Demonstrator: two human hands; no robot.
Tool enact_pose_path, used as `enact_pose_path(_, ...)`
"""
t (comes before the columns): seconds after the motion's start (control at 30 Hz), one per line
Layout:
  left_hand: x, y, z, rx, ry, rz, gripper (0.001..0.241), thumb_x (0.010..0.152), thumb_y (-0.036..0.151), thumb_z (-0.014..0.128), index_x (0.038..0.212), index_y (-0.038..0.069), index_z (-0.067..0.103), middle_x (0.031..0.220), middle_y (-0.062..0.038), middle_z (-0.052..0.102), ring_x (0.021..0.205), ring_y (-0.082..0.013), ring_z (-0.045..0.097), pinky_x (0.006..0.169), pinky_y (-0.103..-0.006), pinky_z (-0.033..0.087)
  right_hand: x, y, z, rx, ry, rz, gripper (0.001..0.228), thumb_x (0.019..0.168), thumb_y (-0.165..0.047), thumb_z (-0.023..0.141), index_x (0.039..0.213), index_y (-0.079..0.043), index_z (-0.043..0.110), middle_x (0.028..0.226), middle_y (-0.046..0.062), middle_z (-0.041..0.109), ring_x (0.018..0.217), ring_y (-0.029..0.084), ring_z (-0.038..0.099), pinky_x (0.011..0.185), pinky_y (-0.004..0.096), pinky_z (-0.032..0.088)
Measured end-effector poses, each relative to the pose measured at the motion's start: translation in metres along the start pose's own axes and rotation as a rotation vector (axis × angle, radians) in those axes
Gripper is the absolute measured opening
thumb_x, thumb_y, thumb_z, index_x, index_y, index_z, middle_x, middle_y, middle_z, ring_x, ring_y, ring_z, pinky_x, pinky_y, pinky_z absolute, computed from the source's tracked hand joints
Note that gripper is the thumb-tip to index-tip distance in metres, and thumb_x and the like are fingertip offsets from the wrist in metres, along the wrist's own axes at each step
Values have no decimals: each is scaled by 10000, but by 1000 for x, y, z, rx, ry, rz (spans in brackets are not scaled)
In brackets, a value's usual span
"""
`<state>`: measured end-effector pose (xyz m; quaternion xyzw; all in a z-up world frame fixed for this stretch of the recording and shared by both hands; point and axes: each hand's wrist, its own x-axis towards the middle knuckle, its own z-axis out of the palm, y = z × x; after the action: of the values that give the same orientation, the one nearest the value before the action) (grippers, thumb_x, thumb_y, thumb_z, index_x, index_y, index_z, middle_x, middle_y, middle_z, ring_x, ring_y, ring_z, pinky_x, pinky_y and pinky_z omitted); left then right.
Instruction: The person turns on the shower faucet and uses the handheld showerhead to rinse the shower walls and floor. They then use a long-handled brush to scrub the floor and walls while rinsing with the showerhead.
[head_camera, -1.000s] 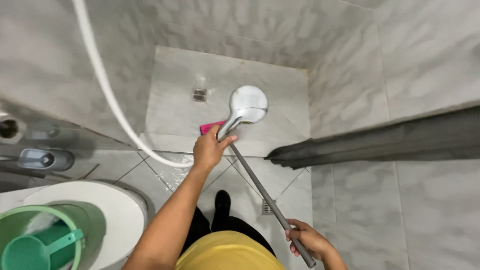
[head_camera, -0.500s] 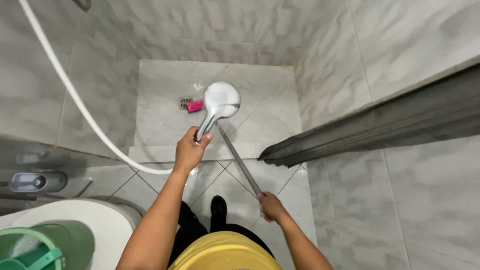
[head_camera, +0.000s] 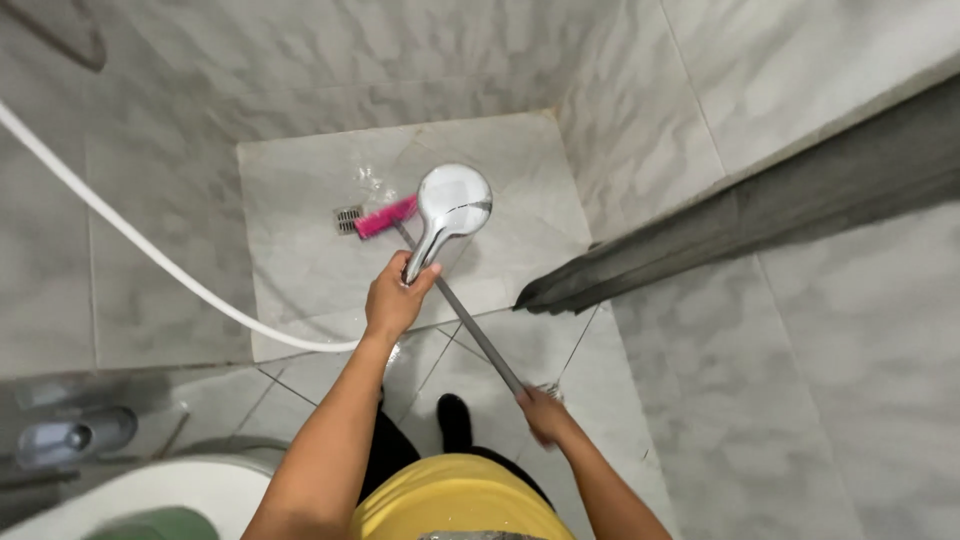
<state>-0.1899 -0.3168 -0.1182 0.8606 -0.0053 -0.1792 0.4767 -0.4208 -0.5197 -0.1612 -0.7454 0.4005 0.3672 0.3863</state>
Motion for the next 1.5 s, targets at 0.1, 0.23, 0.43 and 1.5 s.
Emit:
enact_pose_path(0.1, 33, -29, -7, 7, -81, -106, 356, 843, 624, 757, 1000, 312, 685, 818, -59, 728, 896, -303, 723, 774, -402, 547, 4, -68, 21, -38, -63, -223, 725, 1043, -583, 347, 1541, -70, 461, 1431, 273, 586, 1355, 441, 540, 1136, 538, 424)
enact_pose_path(0.23, 46, -41, -29, 60, -221, -94, 481, 806, 665, 767, 916, 204, 686, 811, -138, 720, 894, -346, 723, 769, -427, 548, 65, -101, 53, 499, -52, -179, 536, 1023, -230, 568, 1523, -106, 418, 616, 99, 557, 409, 192, 546, 299, 274, 466)
enact_pose_path(0.43, 32, -31, -69, 109, -374, -113, 518, 821, 594, 737, 920, 86, 711, 810, -208, 726, 889, -372, 732, 763, -459, 550, -12, -105, 54, 606, 49, -159, 414, 1014, -201, 576, 1427, -173, 584, 589, 103, 540, 374, 157, 479, 276, 244, 401)
enact_pose_path(1.5, 53, 25, -63, 96, -532, -66, 521, 893, 603, 670, 1038, 105, 626, 914, -230, 727, 976, -387, 713, 827, -474, 545, 99, -244, 68, 1370, 41, -3, 291, 1057, -237, 481, 1283, -86, 586, 664, 112, 564, 476, 201, 531, 397, 299, 472)
